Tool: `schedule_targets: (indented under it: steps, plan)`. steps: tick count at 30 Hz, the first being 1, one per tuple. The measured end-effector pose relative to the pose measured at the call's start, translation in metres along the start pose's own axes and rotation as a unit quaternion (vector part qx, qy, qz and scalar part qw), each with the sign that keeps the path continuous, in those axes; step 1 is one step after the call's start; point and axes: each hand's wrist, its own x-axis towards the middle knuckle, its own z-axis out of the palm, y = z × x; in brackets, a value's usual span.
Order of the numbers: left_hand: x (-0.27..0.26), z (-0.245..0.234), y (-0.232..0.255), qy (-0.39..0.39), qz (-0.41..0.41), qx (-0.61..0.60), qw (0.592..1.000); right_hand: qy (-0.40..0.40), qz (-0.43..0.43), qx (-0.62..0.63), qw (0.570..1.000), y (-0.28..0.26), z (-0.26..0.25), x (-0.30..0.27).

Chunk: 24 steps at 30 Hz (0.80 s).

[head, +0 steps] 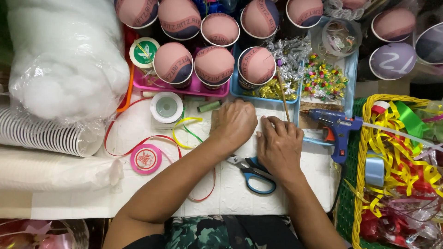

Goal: Assembling small decorative components by tying thread around a bead and trimming the excess with scissors.

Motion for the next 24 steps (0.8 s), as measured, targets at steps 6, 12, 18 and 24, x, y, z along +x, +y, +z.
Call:
schedule_targets:
  steps: [6, 12, 18, 24]
  plan:
    - [0.032, 0.062, -0.005, 0.006, 0.015, 0.019, 1.0, 0.008, 0.003, -0.001, 1.0, 0.003, 0.008, -0.003]
    - [0.019, 0.046, -0.005, 0.004, 0.017, 0.007, 1.0, 0.017, -0.002, 0.006, 1.0, 0.003, 0.006, -0.004]
    - [-0.002, 0.023, -0.028, 0.072, 0.059, 0.025, 0.995, 0.005, -0.003, 0.012, 1.0, 0.005, 0.005, -0.003]
    - [-0.036, 0.003, -0.027, 0.094, 0.093, -0.009, 0.991, 0.034, -0.007, -0.025, 0.999, 0.012, 0.009, 0.002]
